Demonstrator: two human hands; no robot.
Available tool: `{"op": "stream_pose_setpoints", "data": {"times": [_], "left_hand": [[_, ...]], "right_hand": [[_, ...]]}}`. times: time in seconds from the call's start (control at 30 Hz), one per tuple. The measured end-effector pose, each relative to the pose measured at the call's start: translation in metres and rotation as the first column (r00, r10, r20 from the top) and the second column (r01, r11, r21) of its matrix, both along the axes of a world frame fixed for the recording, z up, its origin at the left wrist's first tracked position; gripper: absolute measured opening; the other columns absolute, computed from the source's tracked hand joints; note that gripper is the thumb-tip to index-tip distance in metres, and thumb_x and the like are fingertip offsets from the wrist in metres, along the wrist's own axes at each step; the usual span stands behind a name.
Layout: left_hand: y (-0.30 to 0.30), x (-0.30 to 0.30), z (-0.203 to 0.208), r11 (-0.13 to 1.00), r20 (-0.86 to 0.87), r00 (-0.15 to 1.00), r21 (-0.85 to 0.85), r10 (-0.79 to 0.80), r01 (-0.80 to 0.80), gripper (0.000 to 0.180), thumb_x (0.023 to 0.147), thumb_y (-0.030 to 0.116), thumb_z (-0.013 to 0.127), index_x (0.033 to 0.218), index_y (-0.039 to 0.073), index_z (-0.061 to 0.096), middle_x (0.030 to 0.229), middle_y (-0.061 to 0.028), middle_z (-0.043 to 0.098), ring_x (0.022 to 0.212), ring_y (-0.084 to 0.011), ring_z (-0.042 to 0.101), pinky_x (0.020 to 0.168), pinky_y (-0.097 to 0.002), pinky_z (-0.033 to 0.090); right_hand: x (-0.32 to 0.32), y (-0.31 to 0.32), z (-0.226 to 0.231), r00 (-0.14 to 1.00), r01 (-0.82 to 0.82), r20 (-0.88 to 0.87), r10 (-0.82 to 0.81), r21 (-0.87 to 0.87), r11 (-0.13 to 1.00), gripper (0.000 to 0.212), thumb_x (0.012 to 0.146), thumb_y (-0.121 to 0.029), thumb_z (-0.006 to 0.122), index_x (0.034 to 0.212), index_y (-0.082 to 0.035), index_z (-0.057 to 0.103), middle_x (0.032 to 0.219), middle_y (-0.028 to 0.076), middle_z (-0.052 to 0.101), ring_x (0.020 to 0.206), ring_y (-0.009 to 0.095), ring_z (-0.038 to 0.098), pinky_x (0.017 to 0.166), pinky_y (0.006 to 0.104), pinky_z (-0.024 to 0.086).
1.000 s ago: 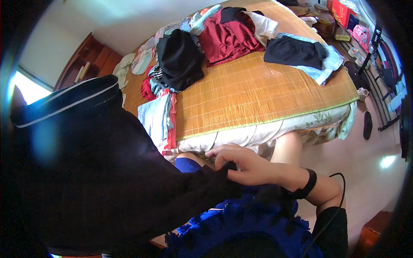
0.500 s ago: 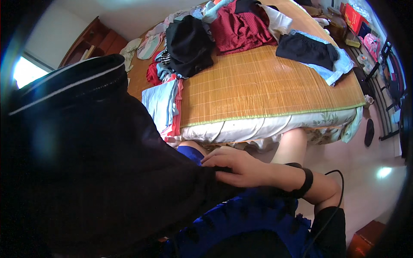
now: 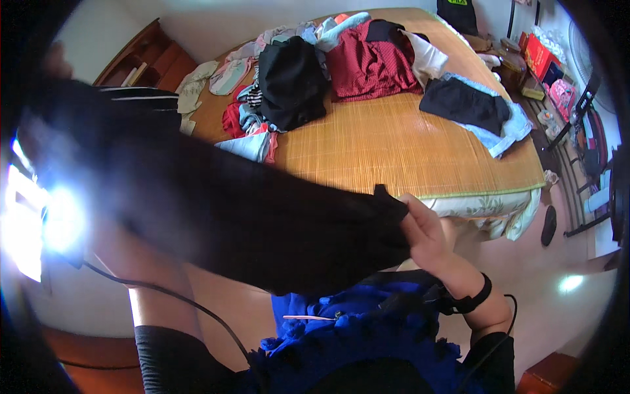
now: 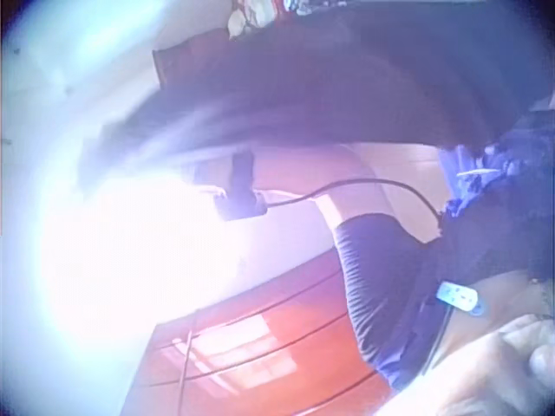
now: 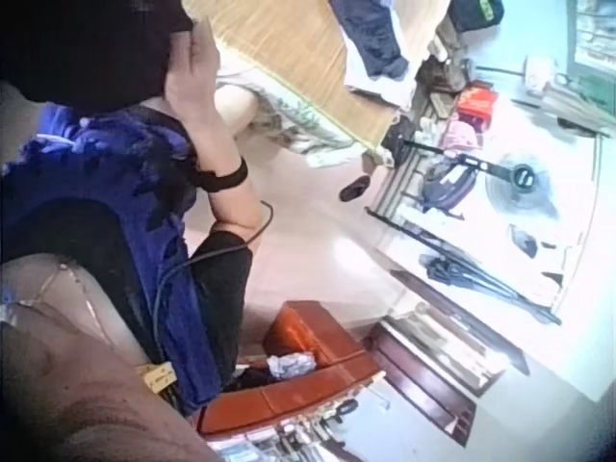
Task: The person is folding black shorts and a black shirt on a bed.
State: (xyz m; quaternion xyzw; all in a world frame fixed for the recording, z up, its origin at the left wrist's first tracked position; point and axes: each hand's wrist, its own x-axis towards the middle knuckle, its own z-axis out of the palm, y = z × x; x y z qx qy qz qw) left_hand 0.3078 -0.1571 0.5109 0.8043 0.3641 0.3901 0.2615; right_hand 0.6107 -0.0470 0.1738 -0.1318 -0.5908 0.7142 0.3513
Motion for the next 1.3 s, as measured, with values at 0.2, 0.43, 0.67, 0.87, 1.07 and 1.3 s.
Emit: {"op": "stream_pose_setpoints", "data": {"times": [0.2, 0.43, 0.67, 0.87, 1.07, 1.3], "left_hand": [[0.038, -0.033, -0.062, 0.656, 0.529, 0.537, -0.051, 0.657, -0.753, 0.028, 0.093, 0.023, 0.051, 0.112, 0.002, 0.055, 0.098, -0.0081, 0.062, 0.085, -0.0193, 0.063, 0.074, -0.028, 0.053], [0.118, -0.106, -0.123, 0.671, 0.254, 0.623, -0.209, 0.739, -0.711, 0.038, 0.085, 0.029, 0.067, 0.112, 0.004, 0.059, 0.099, -0.0011, 0.063, 0.09, -0.0111, 0.058, 0.081, -0.0249, 0.045], [0.188, -0.119, -0.171, 0.783, 0.6, 0.532, -0.293, 0.598, -0.549, 0.037, 0.083, 0.031, 0.07, 0.108, 0.005, 0.062, 0.094, 0.001, 0.065, 0.083, -0.0092, 0.06, 0.075, -0.0246, 0.046], [0.158, -0.119, -0.221, 0.738, 0.366, 0.641, -0.338, 0.674, -0.584, 0.024, 0.084, 0.022, 0.068, 0.1, 0.005, 0.06, 0.091, 0.0021, 0.06, 0.088, -0.0075, 0.054, 0.075, -0.0236, 0.043], [0.088, -0.113, -0.381, 0.385, -0.17, 0.57, -0.581, 0.804, -0.717, 0.025, 0.077, 0.022, 0.075, 0.095, 0.008, 0.064, 0.093, -0.0038, 0.06, 0.088, -0.0141, 0.056, 0.077, -0.0294, 0.045], [0.028, -0.082, -0.411, 0.575, -0.536, 0.606, -0.25, 0.589, -0.779, 0.043, 0.064, 0.03, 0.081, 0.097, 0.007, 0.067, 0.115, -0.0167, 0.056, 0.104, -0.0315, 0.054, 0.09, -0.0387, 0.045]], "right_hand": [[0.038, 0.065, 0.032, 0.93, -0.306, 0.22, 0.293, 0.03, 0.951, 0.053, 0.079, -0.041, 0.071, 0.106, 0.004, 0.061, 0.095, 0.001, 0.063, 0.089, 0.008, 0.053, 0.08, 0.0248, 0.043], [0.04, 0.171, 0.084, 0.633, -0.231, 0.732, -0.251, 0.489, 0.841, 0.026, 0.075, -0.017, 0.074, 0.093, 0.0, 0.066, 0.074, -0.002, 0.061, 0.07, 0.006, 0.047, 0.067, 0.0279, 0.043], [0.034, 0.257, 0.129, 0.599, -0.004, 0.419, -0.682, 0.853, 0.522, 0.016, 0.076, -0.013, 0.067, 0.089, -0.003, 0.067, 0.078, 0.013, 0.065, 0.072, 0.02, 0.062, 0.069, 0.0328, 0.047], [0.052, 0.247, 0.093, 0.497, 0.018, 0.206, -0.843, 0.969, 0.247, 0.02, 0.069, -0.011, 0.066, 0.089, -0.008, 0.065, 0.085, 0.015, 0.064, 0.082, 0.033, 0.063, 0.071, 0.0405, 0.05], [0.071, 0.179, -0.062, 0.54, -0.119, 0.399, -0.741, 0.908, 0.402, 0.021, 0.063, -0.001, 0.063, 0.082, -0.01, 0.063, 0.08, 0.01, 0.057, 0.081, 0.031, 0.057, 0.069, 0.0412, 0.048], [0.084, 0.119, -0.098, 0.491, -0.134, 0.457, -0.741, 0.881, 0.455, 0.018, 0.07, -0.008, 0.066, 0.088, -0.008, 0.066, 0.084, 0.009, 0.059, 0.083, 0.027, 0.057, 0.086, 0.0401, 0.042]]}}
